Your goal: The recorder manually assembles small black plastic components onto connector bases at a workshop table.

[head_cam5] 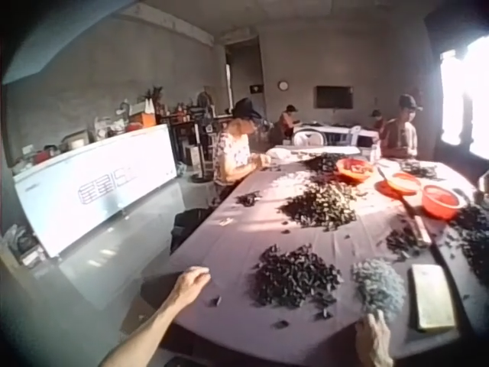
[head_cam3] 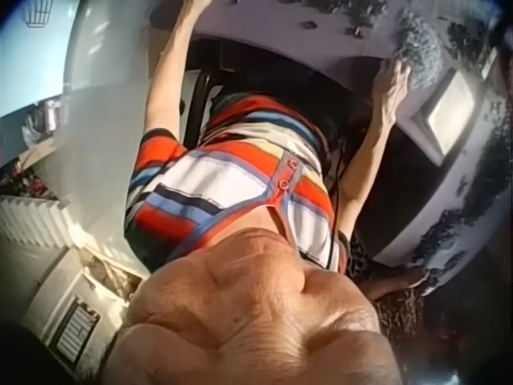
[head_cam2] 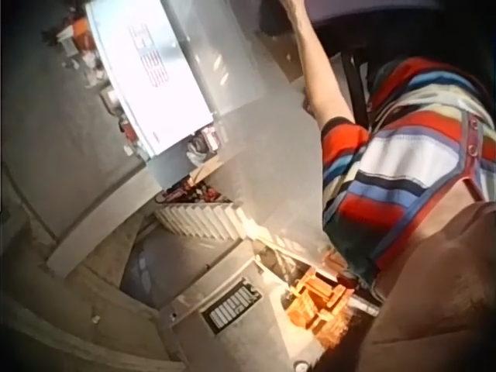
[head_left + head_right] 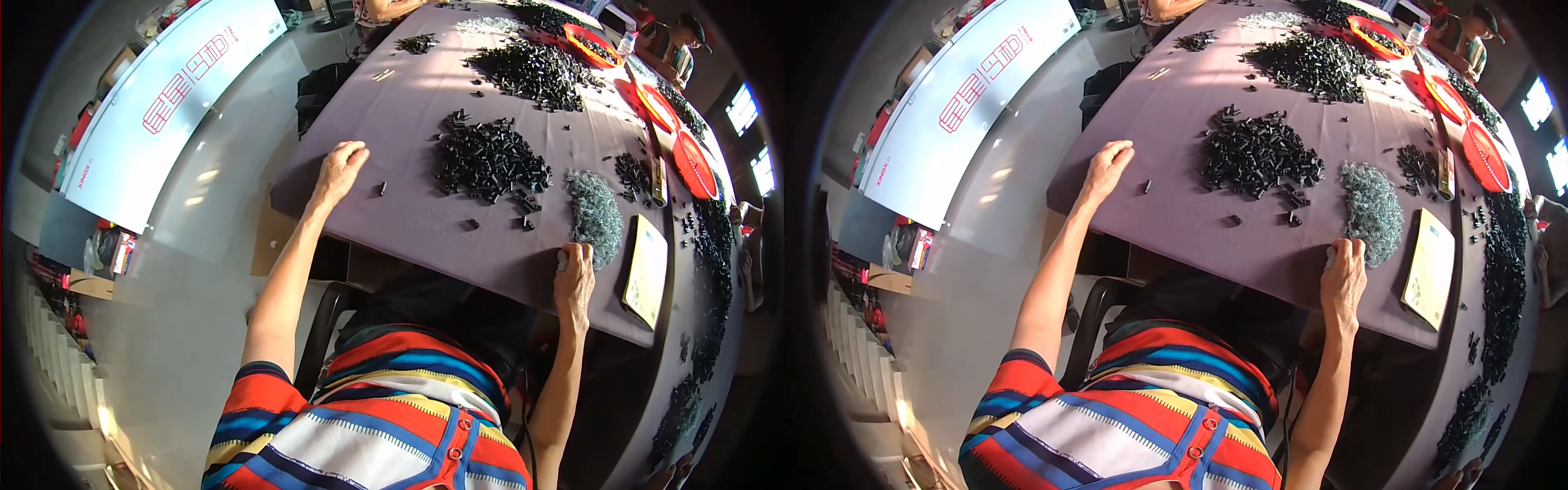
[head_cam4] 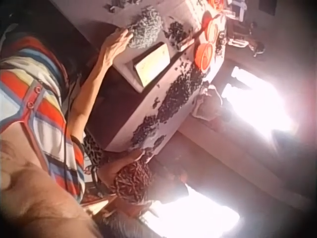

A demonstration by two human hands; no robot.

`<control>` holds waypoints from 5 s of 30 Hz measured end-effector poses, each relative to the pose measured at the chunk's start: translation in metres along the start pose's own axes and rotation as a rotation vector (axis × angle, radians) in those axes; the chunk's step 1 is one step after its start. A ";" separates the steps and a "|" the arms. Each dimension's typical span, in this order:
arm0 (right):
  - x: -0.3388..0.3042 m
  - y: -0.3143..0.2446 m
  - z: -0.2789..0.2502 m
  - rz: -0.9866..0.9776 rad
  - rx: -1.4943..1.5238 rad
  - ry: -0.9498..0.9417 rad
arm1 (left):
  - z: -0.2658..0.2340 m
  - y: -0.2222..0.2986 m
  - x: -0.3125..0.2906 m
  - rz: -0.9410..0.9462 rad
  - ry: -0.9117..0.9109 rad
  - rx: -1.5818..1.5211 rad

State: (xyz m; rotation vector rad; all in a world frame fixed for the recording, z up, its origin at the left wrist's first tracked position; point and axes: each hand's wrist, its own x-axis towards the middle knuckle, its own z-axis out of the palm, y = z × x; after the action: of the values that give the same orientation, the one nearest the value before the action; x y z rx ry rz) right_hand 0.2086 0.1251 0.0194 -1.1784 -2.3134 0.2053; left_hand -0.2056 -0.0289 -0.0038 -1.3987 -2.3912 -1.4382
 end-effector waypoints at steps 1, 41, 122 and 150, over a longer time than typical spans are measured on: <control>0.000 0.002 -0.001 0.002 0.028 -0.007 | 0.006 0.010 -0.006 -0.043 -0.026 -0.036; -0.014 -0.040 0.000 0.084 0.753 0.067 | 0.110 0.172 -0.078 -0.622 -0.496 -1.259; 0.002 -0.058 0.014 -0.007 0.761 -0.156 | 0.106 0.169 -0.123 -0.911 -0.404 -1.623; -0.046 -0.076 0.018 0.280 1.319 -0.118 | 0.109 0.183 -0.133 -0.673 -0.374 -1.561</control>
State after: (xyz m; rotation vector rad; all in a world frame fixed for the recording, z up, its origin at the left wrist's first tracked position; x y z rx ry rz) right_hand 0.1677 0.0444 0.0136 -0.7151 -1.4550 1.6067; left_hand 0.0447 -0.0089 0.0038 -0.7617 -1.6375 -3.9433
